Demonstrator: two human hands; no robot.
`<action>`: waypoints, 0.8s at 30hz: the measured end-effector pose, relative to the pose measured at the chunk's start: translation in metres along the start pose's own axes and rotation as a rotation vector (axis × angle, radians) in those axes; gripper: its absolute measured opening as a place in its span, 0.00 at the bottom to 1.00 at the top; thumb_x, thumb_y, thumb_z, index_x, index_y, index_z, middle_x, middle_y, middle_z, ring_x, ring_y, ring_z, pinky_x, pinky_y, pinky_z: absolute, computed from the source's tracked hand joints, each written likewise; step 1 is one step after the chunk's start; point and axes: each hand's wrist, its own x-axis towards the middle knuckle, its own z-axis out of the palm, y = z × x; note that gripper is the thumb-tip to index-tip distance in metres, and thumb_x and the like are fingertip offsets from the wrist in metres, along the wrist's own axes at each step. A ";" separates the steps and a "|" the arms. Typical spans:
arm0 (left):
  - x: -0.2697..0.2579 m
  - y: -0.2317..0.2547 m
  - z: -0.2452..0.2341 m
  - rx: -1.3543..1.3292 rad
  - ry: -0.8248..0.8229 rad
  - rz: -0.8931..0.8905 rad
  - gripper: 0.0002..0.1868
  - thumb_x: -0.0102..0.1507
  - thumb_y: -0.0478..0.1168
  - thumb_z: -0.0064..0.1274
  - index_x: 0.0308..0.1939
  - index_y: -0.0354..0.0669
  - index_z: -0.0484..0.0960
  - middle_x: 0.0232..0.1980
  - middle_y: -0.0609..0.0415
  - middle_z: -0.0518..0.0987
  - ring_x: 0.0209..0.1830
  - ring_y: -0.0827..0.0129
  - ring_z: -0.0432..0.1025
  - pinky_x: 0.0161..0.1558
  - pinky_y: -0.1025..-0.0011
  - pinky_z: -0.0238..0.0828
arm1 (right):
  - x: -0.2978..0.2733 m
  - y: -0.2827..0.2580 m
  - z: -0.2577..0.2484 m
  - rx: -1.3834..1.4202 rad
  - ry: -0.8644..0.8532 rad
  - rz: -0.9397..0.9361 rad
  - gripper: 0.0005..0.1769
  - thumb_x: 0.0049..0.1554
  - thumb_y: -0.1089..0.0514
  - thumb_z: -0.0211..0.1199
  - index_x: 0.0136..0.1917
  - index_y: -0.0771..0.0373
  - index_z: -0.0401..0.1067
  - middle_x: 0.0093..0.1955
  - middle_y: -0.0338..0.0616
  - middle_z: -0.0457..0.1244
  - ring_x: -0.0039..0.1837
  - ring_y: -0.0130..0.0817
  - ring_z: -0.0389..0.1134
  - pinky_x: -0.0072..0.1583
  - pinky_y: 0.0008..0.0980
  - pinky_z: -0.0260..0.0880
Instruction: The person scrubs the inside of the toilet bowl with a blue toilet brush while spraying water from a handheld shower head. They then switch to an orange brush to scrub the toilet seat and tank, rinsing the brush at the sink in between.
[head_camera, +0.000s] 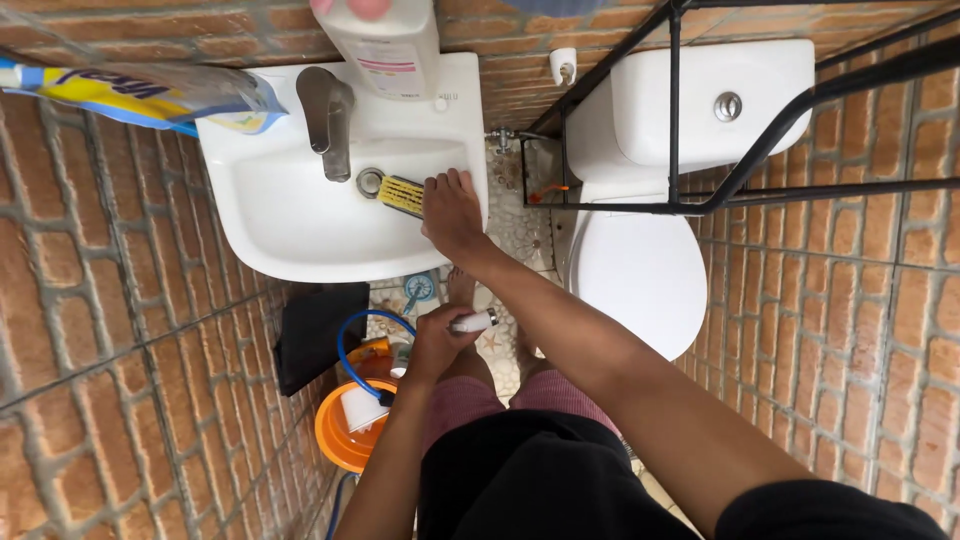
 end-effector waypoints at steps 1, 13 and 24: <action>0.004 0.003 -0.003 0.004 -0.020 -0.002 0.14 0.55 0.39 0.73 0.42 0.44 0.87 0.39 0.51 0.86 0.44 0.53 0.82 0.45 0.60 0.79 | -0.003 0.002 0.000 0.027 -0.001 -0.037 0.21 0.47 0.52 0.73 0.50 0.63 0.72 0.44 0.44 0.64 0.53 0.41 0.61 0.59 0.43 0.51; 0.015 0.000 -0.002 0.056 -0.006 0.076 0.13 0.54 0.41 0.72 0.41 0.46 0.88 0.40 0.53 0.86 0.43 0.55 0.82 0.43 0.63 0.80 | -0.063 0.201 0.232 -0.056 -0.023 0.159 0.18 0.57 0.57 0.57 0.59 0.64 0.73 0.57 0.54 0.67 0.58 0.52 0.67 0.56 0.45 0.63; 0.003 -0.018 0.030 0.102 -0.020 0.164 0.22 0.47 0.33 0.76 0.44 0.46 0.88 0.45 0.57 0.83 0.45 0.67 0.77 0.46 0.69 0.76 | 0.030 0.267 0.291 -0.892 -0.828 -0.103 0.45 0.61 0.31 0.51 0.82 0.58 0.52 0.84 0.49 0.47 0.85 0.52 0.41 0.79 0.57 0.29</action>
